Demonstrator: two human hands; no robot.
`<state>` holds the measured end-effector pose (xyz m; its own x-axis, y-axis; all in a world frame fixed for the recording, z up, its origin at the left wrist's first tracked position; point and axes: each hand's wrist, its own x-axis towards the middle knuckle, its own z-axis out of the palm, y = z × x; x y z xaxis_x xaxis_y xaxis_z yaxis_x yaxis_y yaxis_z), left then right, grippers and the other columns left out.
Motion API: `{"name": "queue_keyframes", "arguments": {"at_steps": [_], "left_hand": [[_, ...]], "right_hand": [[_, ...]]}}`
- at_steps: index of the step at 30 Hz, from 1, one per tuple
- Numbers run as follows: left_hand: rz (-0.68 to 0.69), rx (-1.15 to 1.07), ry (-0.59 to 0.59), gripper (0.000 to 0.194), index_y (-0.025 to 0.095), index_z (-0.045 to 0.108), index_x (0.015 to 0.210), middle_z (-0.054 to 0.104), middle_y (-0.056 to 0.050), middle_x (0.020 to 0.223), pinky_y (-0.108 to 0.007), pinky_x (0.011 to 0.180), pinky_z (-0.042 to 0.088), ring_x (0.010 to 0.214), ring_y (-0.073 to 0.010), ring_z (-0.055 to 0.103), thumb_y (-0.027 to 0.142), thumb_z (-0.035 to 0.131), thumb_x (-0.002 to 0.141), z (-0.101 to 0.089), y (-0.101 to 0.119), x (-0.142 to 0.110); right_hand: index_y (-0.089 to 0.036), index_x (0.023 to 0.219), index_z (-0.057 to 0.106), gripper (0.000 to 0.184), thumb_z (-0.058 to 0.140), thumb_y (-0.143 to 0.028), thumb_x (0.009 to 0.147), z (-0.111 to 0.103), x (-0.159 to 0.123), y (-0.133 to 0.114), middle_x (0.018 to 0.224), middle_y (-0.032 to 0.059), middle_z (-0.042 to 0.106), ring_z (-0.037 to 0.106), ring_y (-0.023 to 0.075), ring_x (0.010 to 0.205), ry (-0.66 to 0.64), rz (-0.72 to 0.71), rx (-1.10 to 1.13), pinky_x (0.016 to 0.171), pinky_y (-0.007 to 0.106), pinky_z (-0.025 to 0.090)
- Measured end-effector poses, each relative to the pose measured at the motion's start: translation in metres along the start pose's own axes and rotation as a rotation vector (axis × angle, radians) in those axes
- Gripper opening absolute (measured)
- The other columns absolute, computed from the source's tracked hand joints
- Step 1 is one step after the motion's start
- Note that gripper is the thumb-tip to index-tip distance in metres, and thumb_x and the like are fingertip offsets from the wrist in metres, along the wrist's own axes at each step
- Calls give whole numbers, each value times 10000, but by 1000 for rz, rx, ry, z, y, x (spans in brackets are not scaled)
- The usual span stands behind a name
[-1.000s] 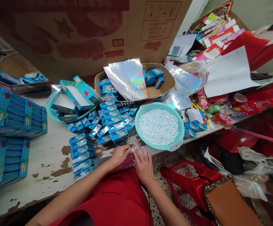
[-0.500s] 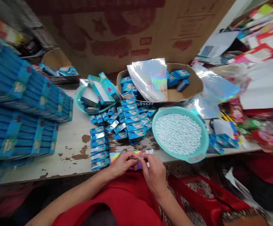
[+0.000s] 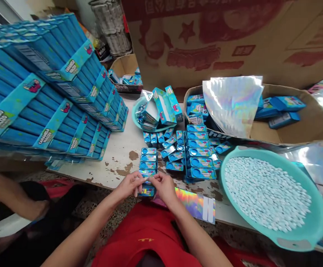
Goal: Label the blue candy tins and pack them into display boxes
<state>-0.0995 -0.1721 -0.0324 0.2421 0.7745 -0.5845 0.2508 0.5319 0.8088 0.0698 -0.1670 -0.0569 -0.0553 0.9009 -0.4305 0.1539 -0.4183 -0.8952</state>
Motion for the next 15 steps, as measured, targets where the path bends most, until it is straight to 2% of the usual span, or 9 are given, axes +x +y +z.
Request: {"name": "queue_keyframes", "arguments": {"at_steps": [2,4,7,9,12,15], "left_hand": [[3,-43,63,349,191,443,766,571,64,485,-162,355,313,303,-68,450,517,565,733,-10,0,-1],[31,-58,77,346,192,444,773,570,68,488,-164,362,331,310,-69,458,516,561,740,-17,3,-3],[73,-44,72,339,198,437,780,554,80,483,-163,355,336,315,-71,459,521,539,761,-19,9,-8],[77,-32,82,342,202,433,780,542,85,471,-162,347,328,310,-73,452,530,528,767,-17,12,-11],[54,-63,92,354,205,430,767,529,82,442,-164,336,294,287,-74,420,548,516,756,-15,14,-11],[47,-59,185,342,194,458,711,542,62,465,-175,355,274,308,-71,412,525,540,715,-18,13,-5]], "right_hand": [[-156,623,676,305,701,-459,600,11,8,-4,561,12,619,523,130,535,-3,-34,57,524,244,409],[-164,650,703,296,707,-455,600,16,11,-9,658,35,654,564,154,624,4,-84,86,564,258,441],[-176,689,716,298,697,-466,626,17,6,-16,784,63,685,593,177,664,24,-86,149,521,259,453],[-177,714,709,296,677,-467,662,18,2,-21,742,57,690,594,175,626,53,-89,158,515,262,458],[-179,701,691,275,645,-449,708,19,-2,-28,649,37,680,598,175,616,73,-177,85,580,269,468],[-175,681,681,281,633,-450,713,22,2,-33,650,43,689,609,186,617,58,-209,29,590,272,463]]}}
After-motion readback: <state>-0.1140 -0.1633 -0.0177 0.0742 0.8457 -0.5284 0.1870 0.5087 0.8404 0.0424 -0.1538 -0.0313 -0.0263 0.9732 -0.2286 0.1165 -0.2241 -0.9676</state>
